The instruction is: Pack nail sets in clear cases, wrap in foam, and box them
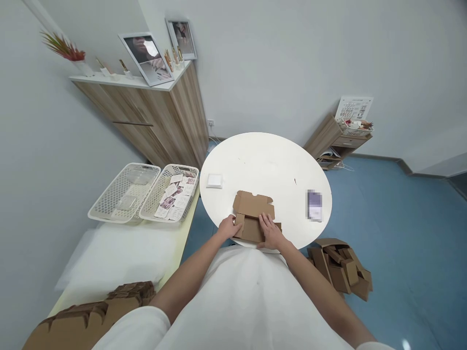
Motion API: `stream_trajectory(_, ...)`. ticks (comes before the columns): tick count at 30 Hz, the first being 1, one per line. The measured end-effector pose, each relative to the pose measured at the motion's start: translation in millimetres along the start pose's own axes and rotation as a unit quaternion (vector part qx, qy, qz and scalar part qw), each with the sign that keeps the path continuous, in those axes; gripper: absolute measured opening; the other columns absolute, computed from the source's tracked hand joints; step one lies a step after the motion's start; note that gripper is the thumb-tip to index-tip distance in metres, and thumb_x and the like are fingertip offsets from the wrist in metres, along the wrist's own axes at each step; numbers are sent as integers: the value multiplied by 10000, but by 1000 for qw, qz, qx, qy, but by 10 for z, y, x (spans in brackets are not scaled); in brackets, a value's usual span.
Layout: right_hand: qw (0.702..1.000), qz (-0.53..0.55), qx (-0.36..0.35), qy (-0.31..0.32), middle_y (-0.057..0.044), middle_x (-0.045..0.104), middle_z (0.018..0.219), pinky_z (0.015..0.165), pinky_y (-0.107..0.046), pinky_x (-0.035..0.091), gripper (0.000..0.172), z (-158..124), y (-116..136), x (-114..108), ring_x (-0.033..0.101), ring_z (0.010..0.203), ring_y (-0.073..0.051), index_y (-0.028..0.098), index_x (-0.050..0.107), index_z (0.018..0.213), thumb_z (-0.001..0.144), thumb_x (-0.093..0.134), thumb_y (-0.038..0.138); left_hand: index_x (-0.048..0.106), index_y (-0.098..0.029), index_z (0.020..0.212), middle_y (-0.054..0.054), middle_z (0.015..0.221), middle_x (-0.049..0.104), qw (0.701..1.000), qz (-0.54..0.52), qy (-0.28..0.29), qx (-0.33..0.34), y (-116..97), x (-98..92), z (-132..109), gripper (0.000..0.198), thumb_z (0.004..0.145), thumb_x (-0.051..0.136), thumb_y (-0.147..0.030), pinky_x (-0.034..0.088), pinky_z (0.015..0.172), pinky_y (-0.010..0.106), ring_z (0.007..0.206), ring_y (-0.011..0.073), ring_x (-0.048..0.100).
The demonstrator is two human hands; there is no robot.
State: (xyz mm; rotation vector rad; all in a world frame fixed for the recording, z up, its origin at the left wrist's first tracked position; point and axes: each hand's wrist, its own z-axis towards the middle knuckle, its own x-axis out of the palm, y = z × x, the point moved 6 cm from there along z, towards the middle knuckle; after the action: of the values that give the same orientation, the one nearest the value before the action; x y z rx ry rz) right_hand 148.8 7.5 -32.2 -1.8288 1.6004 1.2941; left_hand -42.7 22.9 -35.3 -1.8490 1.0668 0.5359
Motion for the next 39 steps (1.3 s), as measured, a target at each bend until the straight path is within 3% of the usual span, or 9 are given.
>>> stream_trajectory(10, 999, -4, 18, 37, -46, -145, 1462, 1026, -453, 172, 1219, -39, 49, -5, -144, 1321, -297, 215, -161, 1367, 532, 691, 465, 400, -145, 1076, 145, 956, 626, 997, 72, 31, -19, -32, 138, -1, 288, 828, 339, -278, 408, 699, 356, 898, 280, 592)
stream_trajectory(12, 999, -1, 23, 30, -53, -123, 1465, 1023, -466, 168, 1206, -32, 22, -22, -132, 1324, -296, 234, -141, 1370, 536, 695, 477, 376, -158, 1123, 139, 994, 616, 997, 73, 29, -5, -45, 93, -25, 373, 830, 348, -386, 406, 709, 351, 917, 282, 587)
stream_trajectory(15, 1000, -5, 17, 17, -52, -92, 1469, 1024, -483, 143, 1203, -30, -21, -42, -119, 1328, -288, 261, -129, 1370, 530, 704, 479, 248, -174, 1269, 140, 1065, 586, 998, 64, -4, 28, -60, -67, -94, 727, 715, 460, -594, 403, 727, 339, 961, 300, 569)
stream_trajectory(19, 1000, -10, 9, 14, -54, -83, 1470, 1023, -486, 137, 1219, -14, -56, -47, -119, 1328, -285, 265, -136, 1368, 519, 714, 475, 122, -228, 1362, 137, 1171, 511, 992, 72, -21, 98, -166, -211, -151, 1106, 481, 674, -605, 394, 778, 335, 1018, 324, 535)
stream_trajectory(24, 1000, -13, -2, 8, -67, -83, 1469, 1031, -489, 100, 1225, 12, -24, -77, -126, 1327, -278, 260, -133, 1369, 516, 716, 488, 173, -286, 1364, 105, 1105, 536, 988, 97, 36, 117, -243, -122, -82, 1167, 381, 756, -523, 401, 785, 346, 978, 324, 550)
stream_trajectory(28, 995, 41, 63, -66, -85, -166, 1453, 1031, -507, 61, 1200, -93, -200, -151, -160, 1318, -288, 246, -141, 1368, 539, 662, 574, 143, -279, 1374, 100, 1103, 543, 988, 91, 43, 114, -210, -61, -54, 1145, 425, 729, -542, 408, 764, 326, 989, 309, 544)
stream_trajectory(31, 961, 182, 174, -115, -121, -94, 1461, 1010, -500, 185, 1121, -266, -558, -114, -52, 1337, -289, 214, -167, 1364, 617, 564, 619, 115, -273, 1379, 96, 1063, 568, 989, 93, 49, 108, -187, -31, -62, 1129, 459, 705, -556, 412, 738, 322, 960, 303, 558)
stream_trajectory(34, 896, 373, 220, -99, -180, 165, 1432, 951, -415, 339, 971, -375, -801, 59, 234, 1303, -259, 145, -137, 1375, 733, 441, 589, 113, -261, 1381, 97, 1014, 593, 989, 90, 50, 102, -197, -14, -68, 1120, 472, 692, -565, 413, 715, 324, 927, 303, 572)
stream_trajectory(39, 825, 521, 201, -86, -132, 447, 1280, 835, -345, 445, 728, -326, -689, 194, 482, 1129, -228, 178, 182, 1366, 778, 412, 539, 102, -252, 1383, 102, 974, 609, 988, 110, 60, 88, -221, 17, -64, 1131, 471, 689, -574, 414, 687, 321, 905, 305, 583)
